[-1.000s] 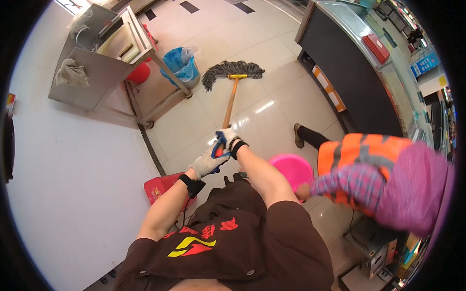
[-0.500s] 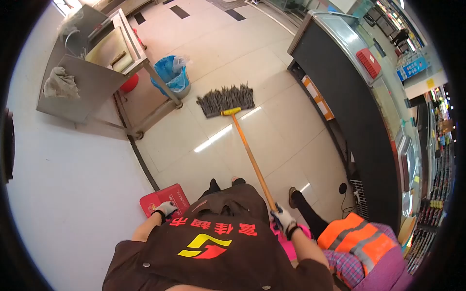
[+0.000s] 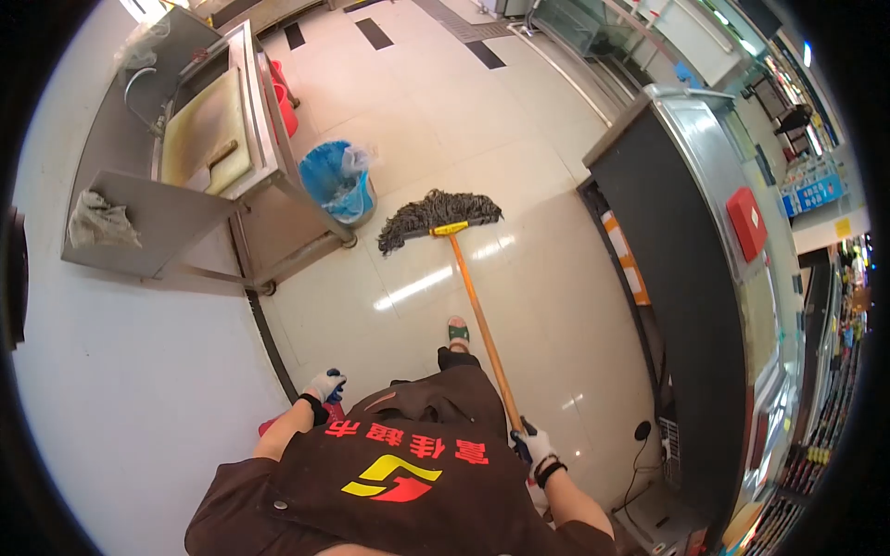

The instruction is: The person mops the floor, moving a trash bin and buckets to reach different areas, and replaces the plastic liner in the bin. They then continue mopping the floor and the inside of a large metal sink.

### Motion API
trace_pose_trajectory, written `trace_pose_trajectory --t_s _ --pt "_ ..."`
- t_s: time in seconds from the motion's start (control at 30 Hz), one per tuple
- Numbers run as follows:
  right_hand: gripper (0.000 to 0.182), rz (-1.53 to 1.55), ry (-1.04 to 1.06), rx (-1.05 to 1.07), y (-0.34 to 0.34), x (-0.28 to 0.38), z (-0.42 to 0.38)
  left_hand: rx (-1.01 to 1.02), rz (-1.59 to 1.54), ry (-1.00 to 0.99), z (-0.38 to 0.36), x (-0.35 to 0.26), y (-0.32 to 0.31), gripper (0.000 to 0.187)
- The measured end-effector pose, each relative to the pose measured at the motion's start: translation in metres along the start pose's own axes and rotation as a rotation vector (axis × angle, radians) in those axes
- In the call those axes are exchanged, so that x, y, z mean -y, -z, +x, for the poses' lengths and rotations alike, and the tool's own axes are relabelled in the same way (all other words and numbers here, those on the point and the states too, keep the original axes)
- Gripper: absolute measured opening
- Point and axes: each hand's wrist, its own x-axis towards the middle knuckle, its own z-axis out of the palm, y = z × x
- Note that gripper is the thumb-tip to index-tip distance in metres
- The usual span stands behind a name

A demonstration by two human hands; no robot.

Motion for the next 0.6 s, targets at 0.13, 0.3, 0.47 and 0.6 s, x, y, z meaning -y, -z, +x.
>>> trace_pose_trajectory --t_s 0.13,0.3,0.47,0.6 --pt "0.052 0.166 -0.111 0.046 0.047 0.143 0.08 -0.036 -0.295 0.025 0.003 -0.093 0.021 0.019" --pt "0.041 -0.037 -0.067 0.122 0.106 0.325 0.181 -0.081 -0.364 0.101 0.015 -0.139 0.042 0.015" --pt "0.053 -0.221 -0.002 0.12 0.127 0.487 0.246 -0.037 0.405 -0.299 0.054 -0.181 0.079 0.027" --pt "0.056 -0.287 -0.02 0.154 0.113 0.581 0.279 -0.016 -0.18 0.135 0.207 -0.184 0.095 0.04"
